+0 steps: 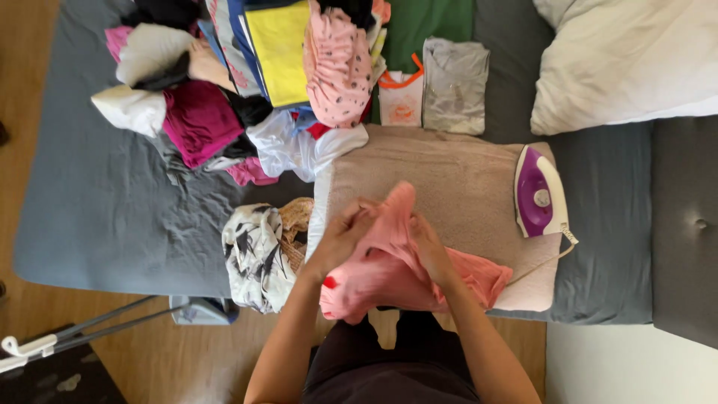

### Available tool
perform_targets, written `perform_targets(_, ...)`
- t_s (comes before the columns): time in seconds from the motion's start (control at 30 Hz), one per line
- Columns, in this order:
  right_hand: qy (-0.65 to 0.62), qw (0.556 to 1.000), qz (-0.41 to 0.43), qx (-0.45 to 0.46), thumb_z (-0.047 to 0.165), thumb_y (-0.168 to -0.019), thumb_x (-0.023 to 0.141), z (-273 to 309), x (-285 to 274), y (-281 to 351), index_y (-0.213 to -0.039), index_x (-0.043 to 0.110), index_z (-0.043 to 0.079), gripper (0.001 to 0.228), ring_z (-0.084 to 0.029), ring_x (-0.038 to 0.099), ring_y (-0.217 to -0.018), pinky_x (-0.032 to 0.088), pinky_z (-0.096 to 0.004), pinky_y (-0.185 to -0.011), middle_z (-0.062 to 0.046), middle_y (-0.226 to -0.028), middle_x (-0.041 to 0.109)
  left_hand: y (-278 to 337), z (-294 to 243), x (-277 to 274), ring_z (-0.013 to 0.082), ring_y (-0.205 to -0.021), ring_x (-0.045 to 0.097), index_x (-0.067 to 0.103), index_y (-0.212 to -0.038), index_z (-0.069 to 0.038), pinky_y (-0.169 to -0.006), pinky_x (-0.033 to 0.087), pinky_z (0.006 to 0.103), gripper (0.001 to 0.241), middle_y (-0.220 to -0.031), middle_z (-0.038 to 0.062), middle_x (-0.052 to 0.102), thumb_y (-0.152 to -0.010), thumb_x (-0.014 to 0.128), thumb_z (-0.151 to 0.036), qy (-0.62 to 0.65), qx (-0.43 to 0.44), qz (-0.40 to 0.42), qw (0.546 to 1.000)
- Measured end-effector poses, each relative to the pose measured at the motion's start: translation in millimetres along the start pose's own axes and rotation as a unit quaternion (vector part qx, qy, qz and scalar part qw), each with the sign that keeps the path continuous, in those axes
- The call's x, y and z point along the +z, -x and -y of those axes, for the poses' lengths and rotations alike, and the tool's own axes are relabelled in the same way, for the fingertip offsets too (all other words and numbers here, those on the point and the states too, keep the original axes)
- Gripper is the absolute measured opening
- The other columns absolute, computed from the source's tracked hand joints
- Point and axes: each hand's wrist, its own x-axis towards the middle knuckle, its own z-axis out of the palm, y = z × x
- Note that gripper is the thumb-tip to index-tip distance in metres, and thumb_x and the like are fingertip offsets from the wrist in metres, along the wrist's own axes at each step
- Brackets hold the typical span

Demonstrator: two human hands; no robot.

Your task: The person irons a pink short-sleeved top with a strawberry design on a towel placed on a bed. They smooth the fabric, iron the front and back, and then fold the garment neatly before placing it aside.

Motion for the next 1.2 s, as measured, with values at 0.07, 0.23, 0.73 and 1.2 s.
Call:
perform_targets(0.07,-0.055,0.997,-0.023,-0.045,0.04,-0.106,0.045,40,16,16,-0.141,0.058,0.007,0.05,-0.027,0.055,-0.128,0.043,-0.043,-0.111,-0.011,-0.136,0.059,10,-32,10,0.0181,-0.107,0.055,0.065,-0.11,-0.007,-0.102,0.045,0.041,0.013,-0.111,0.01,0.067,-0.106,0.054,-0.013,-0.013,0.012,0.006,1.0)
perform_targets(0.23,-0.043,0.979,-0.109,-0.165,0.016,-0.097,0.071,108,9,57,-0.11,0.073,0.001,0.019,-0.022,0.062,-0.092,0.051,-0.041,-0.09,-0.009,-0.099,0.069,31,-105,16,0.0104,-0.09,0.053,0.068,-0.109,-0.009,-0.086,0.049,0.0333,0.015,-0.089,0.003,0.065,-0.106,0.055,-0.015,-0.075,0.066,-0.012,0.995)
perform_targets(0.73,0.045,0.907,-0.142,-0.393,0.012,-0.105,0.058,178,-32,119,-0.102,0.061,0.006,0.008,-0.005,0.054,-0.06,0.049,-0.022,-0.06,0.0,-0.064,0.062,40,-180,48,0.0155,-0.087,0.067,0.075,-0.103,-0.008,-0.087,0.053,0.032,0.013,-0.09,0.007,0.074,-0.09,0.077,-0.01,-0.144,0.191,-0.036,0.97)
perform_targets(1.2,0.208,0.93,-0.133,-0.274,0.031,-0.106,0.057,167,-92,104,-0.096,0.081,0.01,0.033,-0.023,0.071,-0.098,0.056,-0.035,-0.085,-0.009,-0.114,0.076,34,-202,86,0.0145,-0.068,0.045,0.078,-0.099,-0.011,-0.07,0.045,0.029,0.019,-0.072,0.003,0.06,-0.084,0.077,0.001,-0.2,0.269,0.004,0.942)
